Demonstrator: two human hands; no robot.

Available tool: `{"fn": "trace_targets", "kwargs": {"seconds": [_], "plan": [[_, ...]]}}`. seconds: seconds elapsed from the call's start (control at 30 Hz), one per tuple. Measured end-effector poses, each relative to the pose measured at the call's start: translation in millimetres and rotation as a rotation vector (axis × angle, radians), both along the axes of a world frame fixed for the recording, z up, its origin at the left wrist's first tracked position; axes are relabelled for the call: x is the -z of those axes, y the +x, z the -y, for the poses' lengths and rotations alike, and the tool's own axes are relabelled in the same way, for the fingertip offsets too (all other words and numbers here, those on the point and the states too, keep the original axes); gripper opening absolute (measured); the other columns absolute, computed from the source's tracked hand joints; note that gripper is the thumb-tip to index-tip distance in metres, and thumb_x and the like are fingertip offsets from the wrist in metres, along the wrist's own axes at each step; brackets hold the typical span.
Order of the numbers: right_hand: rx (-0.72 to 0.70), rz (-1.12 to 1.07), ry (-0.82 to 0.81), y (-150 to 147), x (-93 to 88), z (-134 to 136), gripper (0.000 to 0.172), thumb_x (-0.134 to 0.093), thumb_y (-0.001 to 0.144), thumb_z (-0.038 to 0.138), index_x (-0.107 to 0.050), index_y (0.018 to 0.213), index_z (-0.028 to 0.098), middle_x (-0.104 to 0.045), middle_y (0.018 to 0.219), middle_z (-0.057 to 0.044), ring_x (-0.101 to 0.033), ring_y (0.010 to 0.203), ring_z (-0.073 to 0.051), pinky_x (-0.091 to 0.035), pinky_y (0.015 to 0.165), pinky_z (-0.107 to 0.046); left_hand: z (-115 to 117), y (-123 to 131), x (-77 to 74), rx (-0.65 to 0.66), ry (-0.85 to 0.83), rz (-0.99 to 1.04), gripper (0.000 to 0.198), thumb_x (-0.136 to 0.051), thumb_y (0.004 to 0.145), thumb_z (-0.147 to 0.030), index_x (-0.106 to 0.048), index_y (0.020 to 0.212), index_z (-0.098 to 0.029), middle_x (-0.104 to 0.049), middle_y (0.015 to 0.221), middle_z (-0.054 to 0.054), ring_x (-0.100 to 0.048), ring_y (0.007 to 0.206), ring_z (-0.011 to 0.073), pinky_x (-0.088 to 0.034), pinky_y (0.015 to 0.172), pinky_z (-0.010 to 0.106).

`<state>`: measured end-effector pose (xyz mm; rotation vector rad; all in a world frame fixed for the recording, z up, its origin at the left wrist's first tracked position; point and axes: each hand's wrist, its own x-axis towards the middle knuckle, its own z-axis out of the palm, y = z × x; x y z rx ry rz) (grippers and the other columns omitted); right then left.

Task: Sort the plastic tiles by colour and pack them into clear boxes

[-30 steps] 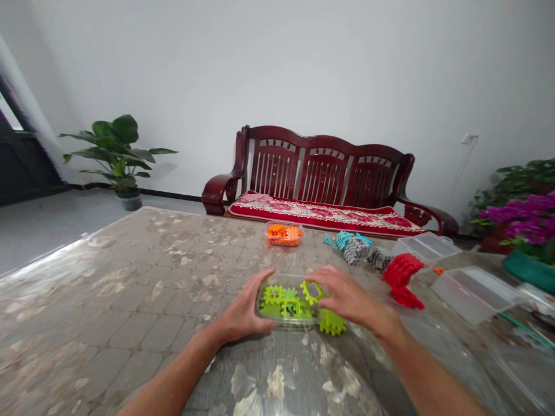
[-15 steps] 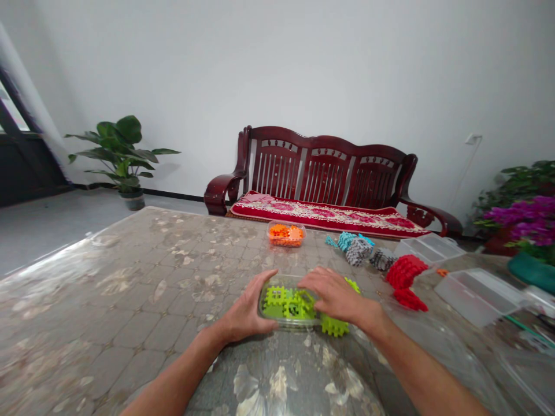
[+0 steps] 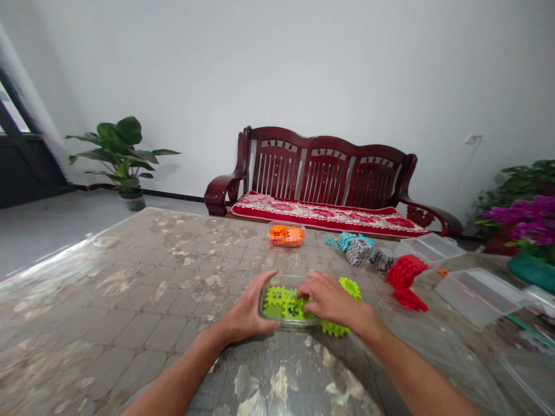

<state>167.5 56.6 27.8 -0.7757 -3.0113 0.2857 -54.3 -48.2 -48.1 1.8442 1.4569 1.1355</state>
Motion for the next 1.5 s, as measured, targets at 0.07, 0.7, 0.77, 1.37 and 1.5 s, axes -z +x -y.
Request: {"fn": "trace_targets", "kwargs": {"seconds": [0.07, 0.7, 0.77, 1.37, 1.5], "plan": [[0.006, -0.017, -0.007, 0, -1.2, 2, 0.024, -0.069, 0.079, 0.019, -0.075, 0.102, 0.022, -0.074, 0.102, -0.005, -0.061, 0.103, -0.024, -0.042, 0.091, -0.035, 0, 0, 0.1, -0.001, 0.002, -0.003, 0.103, -0.081, 0.060, -0.023, -0.030, 0.150, -0.021, -0.041, 0.150, 0.015, -0.040, 0.138, 0.0356, -0.029, 0.119, 0.054], [0.453, -0.056, -0.061, 106, 19.7, -67, 0.061, -0.073, 0.064, 0.028, -0.067, 0.125, 0.028, -0.071, 0.122, -0.004, -0.061, 0.114, -0.030, -0.047, 0.095, -0.039, 3, 1, -6.7, -0.023, -0.034, -0.020, 0.101, -0.078, 0.061, -0.019, -0.032, 0.150, -0.023, -0.041, 0.151, 0.013, -0.040, 0.140, 0.0340, -0.031, 0.119, 0.052], [0.453, -0.054, -0.062, 105, 19.3, -65, 0.060, -0.071, 0.064, 0.026, -0.067, 0.125, 0.028, -0.071, 0.122, -0.004, -0.061, 0.112, -0.029, -0.047, 0.094, -0.038, 2, 1, -5.8, -0.023, -0.034, -0.017, 0.101, -0.078, 0.060, -0.020, -0.032, 0.150, -0.023, -0.041, 0.151, 0.013, -0.040, 0.140, 0.0344, -0.031, 0.119, 0.052], [-0.011, -0.209, -0.084, 19, -22.0, 2, 0.049, -0.069, 0.077, 0.020, -0.065, 0.126, 0.023, -0.067, 0.127, -0.006, -0.056, 0.117, -0.025, -0.041, 0.105, -0.041, 0, 1, -0.2, -0.009, -0.007, 0.026, 0.102, -0.080, 0.059, -0.022, -0.032, 0.149, -0.020, -0.040, 0.150, 0.014, -0.039, 0.139, 0.0342, -0.030, 0.119, 0.051], [-0.048, -0.195, -0.084, 1, -12.5, 9, 0.048, -0.073, 0.079, 0.030, -0.065, 0.125, 0.023, -0.069, 0.123, -0.006, -0.057, 0.114, -0.026, -0.043, 0.101, -0.039, 0, 1, 0.3, -0.010, 0.011, 0.027, 0.103, -0.082, 0.060, -0.029, -0.032, 0.149, -0.018, -0.040, 0.149, 0.015, -0.040, 0.138, 0.0347, -0.030, 0.119, 0.051]]}}
